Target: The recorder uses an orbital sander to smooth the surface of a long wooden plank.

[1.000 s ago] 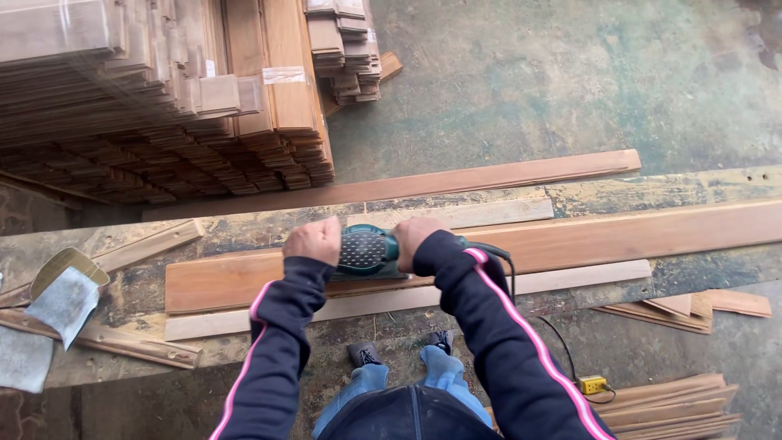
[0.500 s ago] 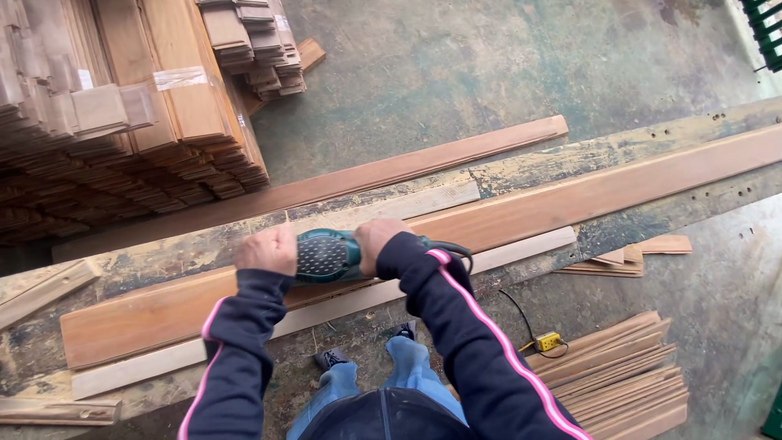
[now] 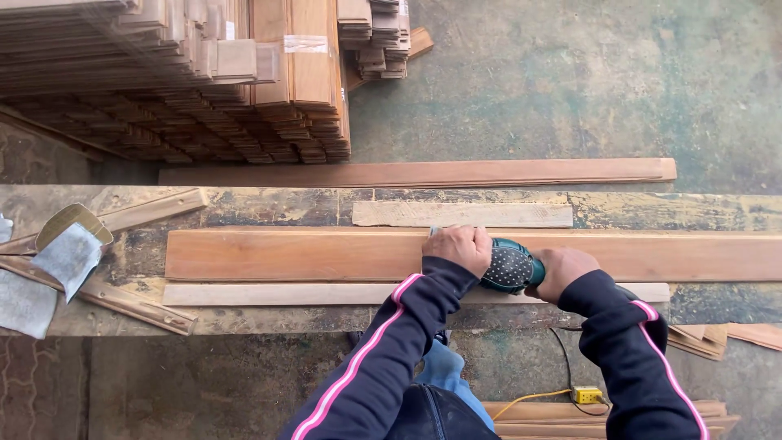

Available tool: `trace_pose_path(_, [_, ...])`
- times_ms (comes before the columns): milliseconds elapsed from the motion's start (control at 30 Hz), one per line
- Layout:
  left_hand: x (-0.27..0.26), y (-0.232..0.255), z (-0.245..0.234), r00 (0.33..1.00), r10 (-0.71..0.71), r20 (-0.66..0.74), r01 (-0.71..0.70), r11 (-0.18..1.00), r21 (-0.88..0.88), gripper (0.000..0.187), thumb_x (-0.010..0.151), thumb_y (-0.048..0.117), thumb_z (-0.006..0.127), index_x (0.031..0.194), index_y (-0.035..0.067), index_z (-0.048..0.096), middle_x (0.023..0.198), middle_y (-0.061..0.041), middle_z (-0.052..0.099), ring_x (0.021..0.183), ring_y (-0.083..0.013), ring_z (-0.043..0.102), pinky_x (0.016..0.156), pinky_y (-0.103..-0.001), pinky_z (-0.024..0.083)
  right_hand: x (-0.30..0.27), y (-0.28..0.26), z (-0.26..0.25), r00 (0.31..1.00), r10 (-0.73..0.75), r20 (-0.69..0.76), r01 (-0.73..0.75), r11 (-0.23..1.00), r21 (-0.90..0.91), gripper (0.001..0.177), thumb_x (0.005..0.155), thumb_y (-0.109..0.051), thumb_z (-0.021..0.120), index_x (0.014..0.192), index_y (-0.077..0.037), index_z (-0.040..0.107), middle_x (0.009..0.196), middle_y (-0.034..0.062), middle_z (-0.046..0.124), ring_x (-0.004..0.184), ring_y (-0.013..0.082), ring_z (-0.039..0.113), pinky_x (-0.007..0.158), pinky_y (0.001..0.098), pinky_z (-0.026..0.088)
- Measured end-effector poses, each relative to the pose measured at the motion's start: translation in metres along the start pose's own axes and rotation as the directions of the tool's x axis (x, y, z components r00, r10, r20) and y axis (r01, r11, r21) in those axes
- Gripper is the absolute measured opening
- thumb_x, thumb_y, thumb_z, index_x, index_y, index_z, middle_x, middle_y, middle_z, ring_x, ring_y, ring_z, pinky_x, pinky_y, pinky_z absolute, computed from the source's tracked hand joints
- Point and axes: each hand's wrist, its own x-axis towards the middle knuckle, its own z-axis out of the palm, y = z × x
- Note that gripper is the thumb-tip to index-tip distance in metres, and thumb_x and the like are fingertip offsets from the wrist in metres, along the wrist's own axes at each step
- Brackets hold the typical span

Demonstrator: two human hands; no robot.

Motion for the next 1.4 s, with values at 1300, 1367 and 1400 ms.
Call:
trace_pose_path(1300, [0.014, -0.058, -0.062, 0.998, -0.055, 0.044, 0.050, 0.993, 0.104, 0.045, 0.095, 0.032, 0.047, 0.063, 0.009, 0.070, 0.059, -0.015, 0.067, 0.050, -0.0300, 0.063, 0.054, -0.045, 0.049, 0.008, -0.081, -0.011, 0.992, -0.123, -0.028, 0.123, 0.992, 0.020, 0.042, 0.070, -0.042, 0.081, 0.106, -0.022, 0.075, 0.092, 0.0135, 0.077, 0.091, 0.0334, 0.075, 0.085, 0.0447, 0.058])
trace_pose_path(1367, [0.016, -0.032, -0.031, 0.999, -0.023, 0.024, 0.021, 0.995, 0.094, 0.044, 0.094, 0.033, 0.048, 0.067, 0.009, 0.072, 0.063, -0.017, 0.068, 0.055, -0.0329, 0.066, 0.056, -0.046, 0.052, 0.005, -0.045, -0.012, 0.996, -0.089, -0.031, 0.089, 0.996, 0.005, 0.043, 0.069, -0.043, 0.083, 0.107, -0.023, 0.076, 0.093, 0.0132, 0.077, 0.093, 0.0332, 0.074, 0.086, 0.0445, 0.058])
trace_pose_path(1400, [0.017, -0.020, -0.016, 1.000, 0.012, 0.012, -0.013, 0.997, 0.081, 0.044, 0.094, 0.035, 0.048, 0.070, 0.009, 0.074, 0.068, -0.019, 0.070, 0.060, -0.0357, 0.069, 0.059, -0.048, 0.054, 0.004, -0.028, -0.012, 0.998, -0.046, -0.034, 0.046, 0.999, -0.007, 0.045, 0.068, -0.044, 0.084, 0.107, -0.024, 0.077, 0.093, 0.0130, 0.078, 0.095, 0.0329, 0.074, 0.087, 0.0444, 0.058])
